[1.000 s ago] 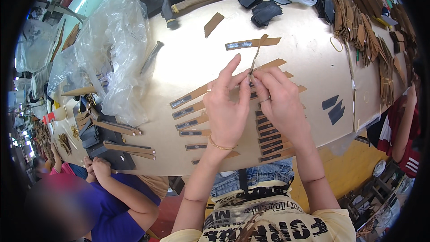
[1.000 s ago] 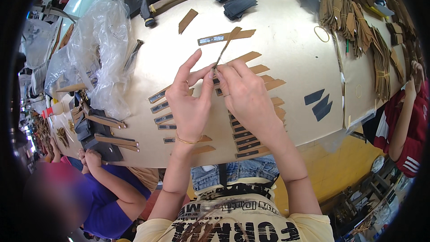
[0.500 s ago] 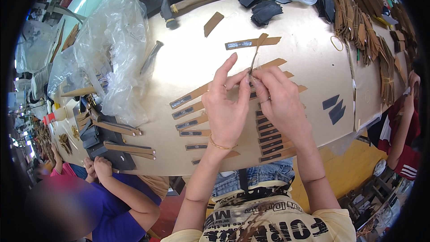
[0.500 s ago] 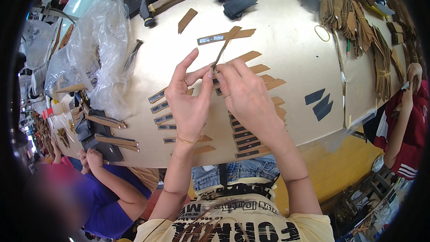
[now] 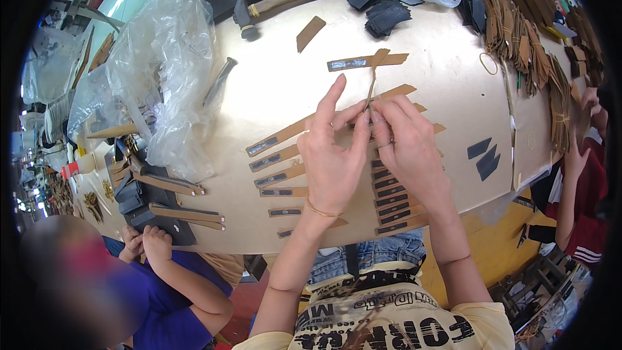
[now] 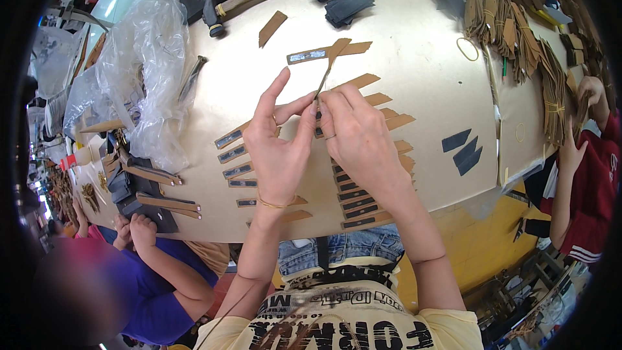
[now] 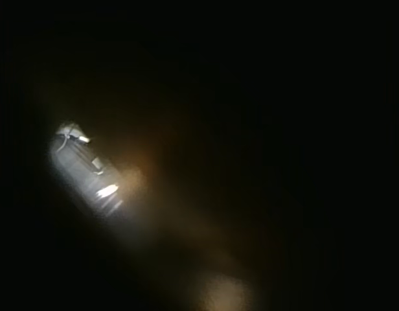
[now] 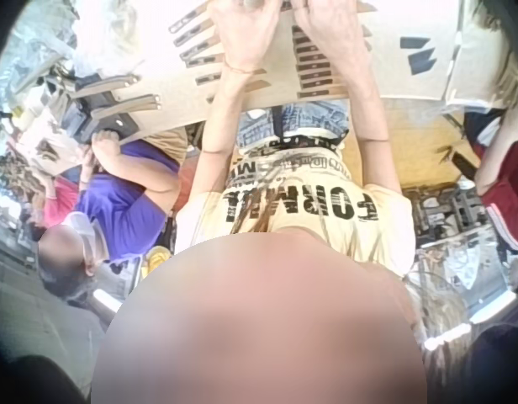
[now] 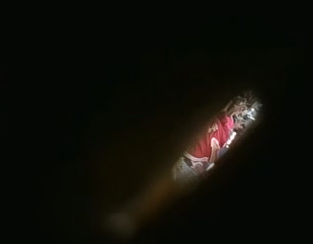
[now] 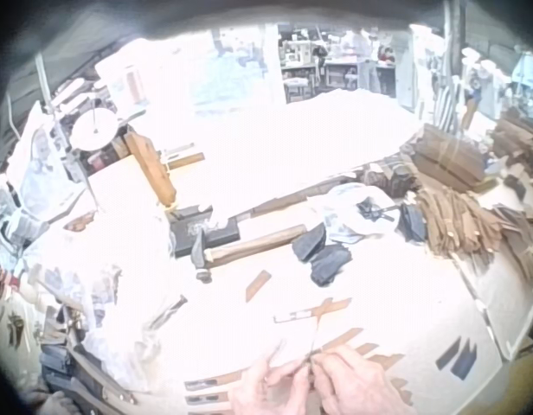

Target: The person assembles small leather and cardboard components on a worktable, repeatedly picking up pieces, aligning them, and pressing them together. She organizes the assembled units into neat rows and occasionally shifts other items on the table to reach the work area.

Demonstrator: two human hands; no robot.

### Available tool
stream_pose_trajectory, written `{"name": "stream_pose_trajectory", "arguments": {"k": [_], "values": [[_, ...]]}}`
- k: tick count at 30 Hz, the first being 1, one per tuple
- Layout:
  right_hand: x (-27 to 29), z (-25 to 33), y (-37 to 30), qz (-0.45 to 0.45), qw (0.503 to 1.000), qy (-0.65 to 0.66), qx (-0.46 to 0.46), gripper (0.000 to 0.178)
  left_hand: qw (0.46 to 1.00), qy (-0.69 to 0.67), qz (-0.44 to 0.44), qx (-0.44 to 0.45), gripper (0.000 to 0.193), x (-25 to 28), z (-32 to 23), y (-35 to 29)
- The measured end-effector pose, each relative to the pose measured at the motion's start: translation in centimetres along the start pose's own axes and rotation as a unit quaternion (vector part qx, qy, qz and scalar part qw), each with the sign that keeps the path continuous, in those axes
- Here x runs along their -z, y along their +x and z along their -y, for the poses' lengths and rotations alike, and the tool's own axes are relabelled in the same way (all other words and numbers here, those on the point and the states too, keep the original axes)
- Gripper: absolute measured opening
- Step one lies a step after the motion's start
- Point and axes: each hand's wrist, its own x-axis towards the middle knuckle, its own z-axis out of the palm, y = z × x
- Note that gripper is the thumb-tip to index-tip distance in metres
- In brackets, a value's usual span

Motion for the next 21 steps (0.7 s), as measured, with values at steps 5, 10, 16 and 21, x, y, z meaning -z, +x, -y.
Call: {"name": "stream_pose_trajectory", "arguments": {"k": [5,10,16,21], "values": [[-0.1,-0.5,0.0,0.002,1.0,0.008,0.004,0.012,0.999,-0.023,-0.01,0.027,0.046,0.2,0.0,0.3],[1.3,-2.9,0.2,-0.069,0.994,-0.057,-0.057,0.01,0.991,-0.068,-0.007,0.114,0.031,1.4,1.1,1.5],[6.0,-7.5,-2.5,-0.148,0.962,-0.178,-0.146,0.012,0.991,-0.006,-0.007,0.135,0.018,1.4,1.4,2.9],[13.4,-12.3,-9.1,-0.264,0.926,-0.03,-0.268,0.019,0.981,0.033,0.052,0.184,0.02,2.3,2.3,4.1]]}}
